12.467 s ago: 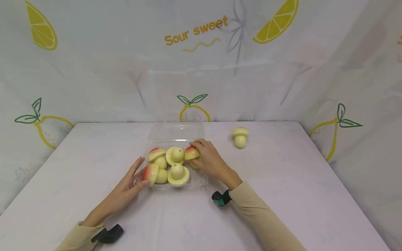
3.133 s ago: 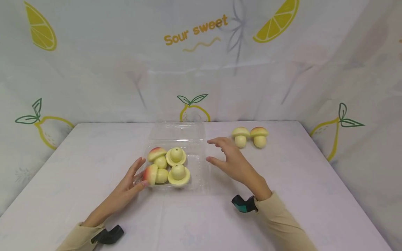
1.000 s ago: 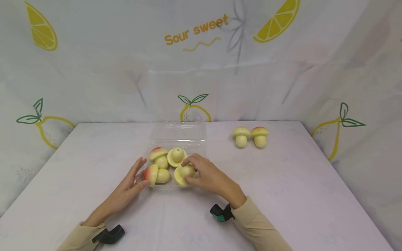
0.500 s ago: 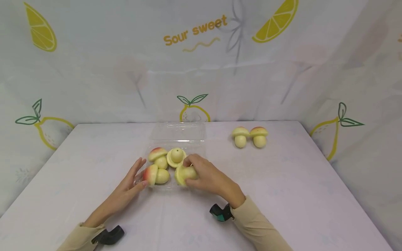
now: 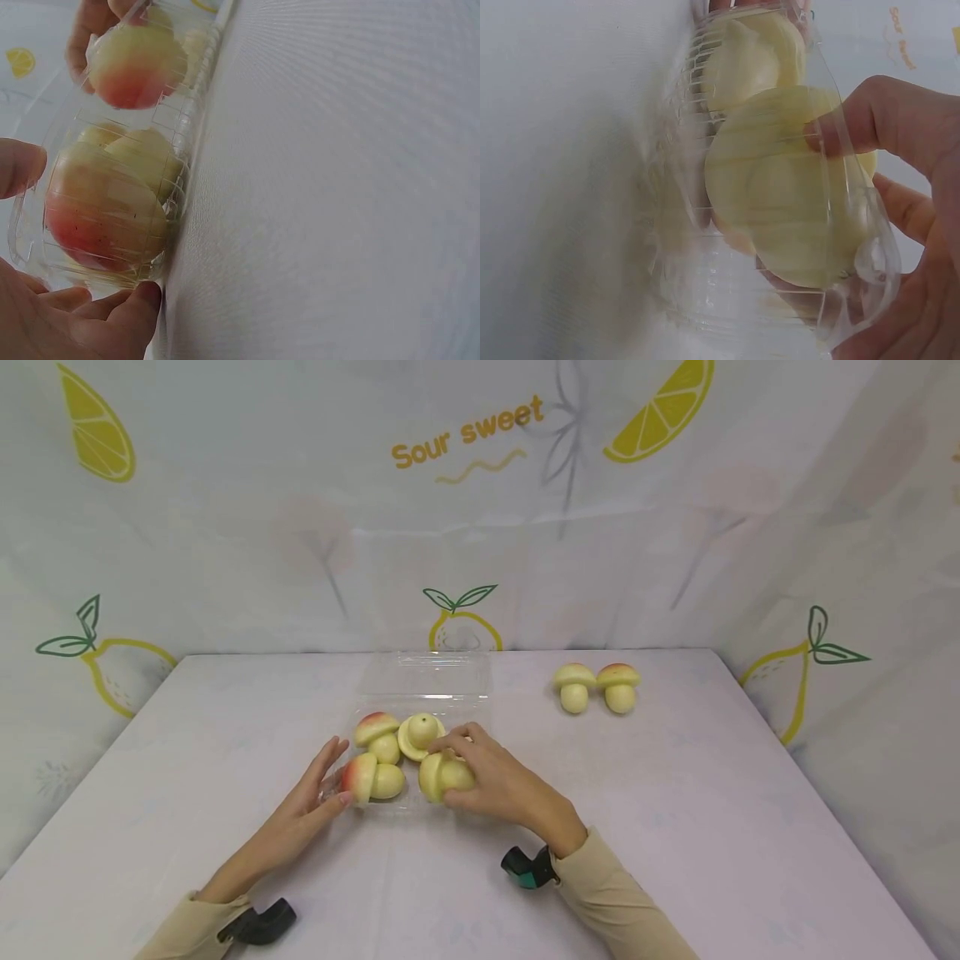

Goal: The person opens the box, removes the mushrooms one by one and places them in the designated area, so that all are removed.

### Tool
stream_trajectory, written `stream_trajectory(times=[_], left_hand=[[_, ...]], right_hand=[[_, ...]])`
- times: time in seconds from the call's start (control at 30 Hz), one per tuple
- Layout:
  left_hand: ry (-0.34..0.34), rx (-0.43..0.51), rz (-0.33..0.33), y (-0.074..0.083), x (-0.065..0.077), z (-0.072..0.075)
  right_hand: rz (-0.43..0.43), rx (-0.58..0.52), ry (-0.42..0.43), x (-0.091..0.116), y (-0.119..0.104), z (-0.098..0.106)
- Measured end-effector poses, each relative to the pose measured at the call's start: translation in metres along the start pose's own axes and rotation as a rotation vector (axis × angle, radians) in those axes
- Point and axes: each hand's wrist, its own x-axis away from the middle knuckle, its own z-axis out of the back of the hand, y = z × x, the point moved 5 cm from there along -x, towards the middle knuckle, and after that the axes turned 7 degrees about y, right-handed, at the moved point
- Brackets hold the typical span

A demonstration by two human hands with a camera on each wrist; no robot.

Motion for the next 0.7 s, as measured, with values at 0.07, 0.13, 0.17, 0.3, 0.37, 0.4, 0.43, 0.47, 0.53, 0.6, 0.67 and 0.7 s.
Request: stream_trajectory(times=[0.07,0.13,0.17,0.3,0.37,0.4,0.43,0.47,0.53,0.6,0.67,0.7], left_hand=[[0.0,-0.004,-0.001,-0.0002,-0.0002,0.0],[0.001,-0.007,-0.001,0.0,-0.0004,0.0],[0.001,-0.007,0.001,0.0,-0.0004,0.0],[0.001,-0.003,0.007,0.0005,-0.0005,-0.0002],[0.0,0.001,0.011,0.0007,-0.0004,-0.0004],[0.0,0.001,0.012,0.0007,-0.0004,-0.0005],[0.0,0.003,0.014,0.0008,-0.0005,-0.0005],[0.0,0.004,0.015,0.0008,-0.0005,-0.0006],[0.001,0.003,0.016,0.0009,-0.0006,-0.0005],[0.002,0.003,0.014,0.0009,-0.0008,-0.0003],[0.002,0.003,0.01,0.0009,-0.0008,-0.0003],[0.002,0.002,0.009,0.0007,-0.0008,-0.0002]], right_hand=[[0.009,-0.014,0.003,-0.0004,-0.0001,0.0],[0.011,-0.018,0.004,-0.0004,0.0003,0.0001],[0.01,-0.012,0.006,-0.0003,0.0005,0.0002],[-0.017,0.008,0.019,0.0007,0.001,0.001],[-0.024,0.013,0.03,0.0005,0.002,0.0013],[-0.026,0.008,0.036,0.0002,0.0023,0.0014],[-0.025,0.002,0.04,0.0,0.0028,0.0015],[-0.023,-0.004,0.044,-0.0003,0.0034,0.0017],[-0.011,-0.021,0.053,-0.0007,0.0038,0.0023],[0.006,-0.057,0.055,-0.0012,0.0033,0.0027],[0.026,-0.088,0.06,-0.0016,0.0026,0.0034],[0.035,-0.098,0.064,-0.0018,0.0022,0.0039]])
